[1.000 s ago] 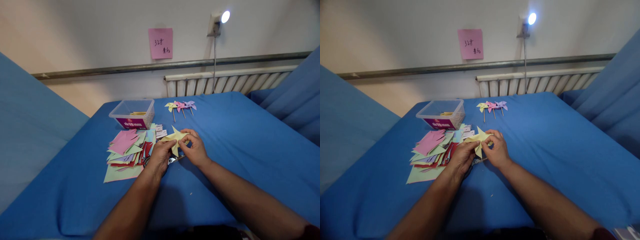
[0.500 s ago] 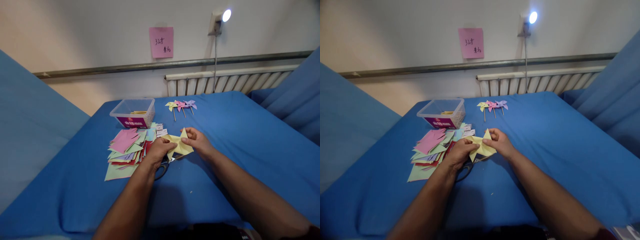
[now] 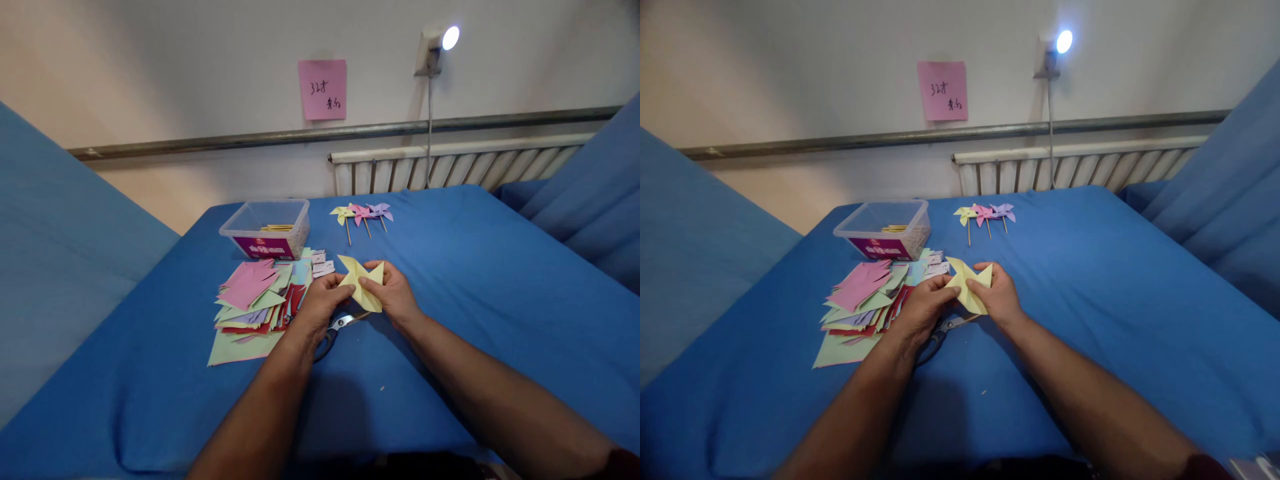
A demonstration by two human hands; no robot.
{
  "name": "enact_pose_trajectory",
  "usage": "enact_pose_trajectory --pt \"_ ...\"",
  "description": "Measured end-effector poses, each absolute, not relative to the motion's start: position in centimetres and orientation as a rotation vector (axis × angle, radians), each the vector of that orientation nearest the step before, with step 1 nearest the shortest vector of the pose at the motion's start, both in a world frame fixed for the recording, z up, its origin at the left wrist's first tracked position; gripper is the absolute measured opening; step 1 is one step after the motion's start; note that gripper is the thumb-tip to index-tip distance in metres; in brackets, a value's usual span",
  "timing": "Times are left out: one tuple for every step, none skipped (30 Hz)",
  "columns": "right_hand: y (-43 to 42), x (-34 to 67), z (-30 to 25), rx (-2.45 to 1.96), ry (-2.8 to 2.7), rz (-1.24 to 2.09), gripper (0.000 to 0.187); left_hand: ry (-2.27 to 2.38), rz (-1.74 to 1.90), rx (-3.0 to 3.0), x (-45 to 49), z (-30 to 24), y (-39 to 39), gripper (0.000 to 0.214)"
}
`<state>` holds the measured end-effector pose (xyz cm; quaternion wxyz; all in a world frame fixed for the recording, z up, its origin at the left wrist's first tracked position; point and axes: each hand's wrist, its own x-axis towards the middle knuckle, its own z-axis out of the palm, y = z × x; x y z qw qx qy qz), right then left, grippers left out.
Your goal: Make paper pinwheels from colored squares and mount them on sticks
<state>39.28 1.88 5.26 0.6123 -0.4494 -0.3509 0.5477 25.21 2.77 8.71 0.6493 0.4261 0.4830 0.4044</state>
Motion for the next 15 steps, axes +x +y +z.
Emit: enact_pose_trajectory --pt "1.9 39.1 5.2 -1.04 -0.764 1.239 0.046 1.074 0.926 0.924 25.4 8.6 2.7 0.02" --pt "1.9 38.9 5.1 -1.04 -0.733 1.215 0.046 1.048 0.929 0.879 25.6 8.5 2.5 0.024" --pt "1.9 38.8 5.0 -1.038 -0.71 1.19 0.046 1.022 0.932 0.836 25.9 8.4 2.3 0.028" --pt "1.9 38.6 4.9 -1.033 -0.694 1.171 0.046 0.998 0.938 0.796 26.0 8.2 2.2 0.031" --pt "1.9 38.5 4.9 -1.027 -0.684 1.159 0.046 0.98 0.948 0.76 26.2 8.1 2.1 0.033" --pt "1.8 38.4 4.8 -1.02 -0.679 1.154 0.046 0.969 0.965 0.728 26.4 8.0 1.9 0.035" --pt "1.7 38.3 4.8 -1.013 -0.676 1.154 0.046 0.963 0.982 0.701 26.5 7.9 1.9 0.035" --pt "1.6 38.2 4.7 -1.008 -0.674 1.156 0.046 0.961 0.998 0.683 26.6 7.8 1.8 0.035" --pt "1.5 38.1 4.7 -1.004 -0.672 1.158 0.047 0.964 1.011 0.672 26.6 7.7 1.8 0.035" --pt "1.4 38.0 4.8 -0.999 -0.671 1.163 0.046 0.968 1.022 0.666 26.7 7.6 1.9 0.035" --pt "1.4 37.9 4.8 -0.996 -0.67 1.168 0.046 0.973 1.031 0.663 26.7 7.5 1.9 0.036" --pt "1.3 37.9 4.8 -0.993 -0.669 1.176 0.046 0.982 1.038 0.664 26.7 7.4 1.9 0.036" --pt "1.3 37.9 4.9 -0.991 -0.666 1.184 0.046 0.995 1.045 0.669 26.7 7.4 2.0 0.035" --pt "1.3 37.8 4.9 -0.99 -0.663 1.193 0.045 1.012 1.051 0.678 26.7 7.4 2.0 0.035" --pt "1.2 37.8 4.9 -0.989 -0.661 1.2 0.045 1.03 1.056 0.69 26.8 7.4 2.0 0.034"
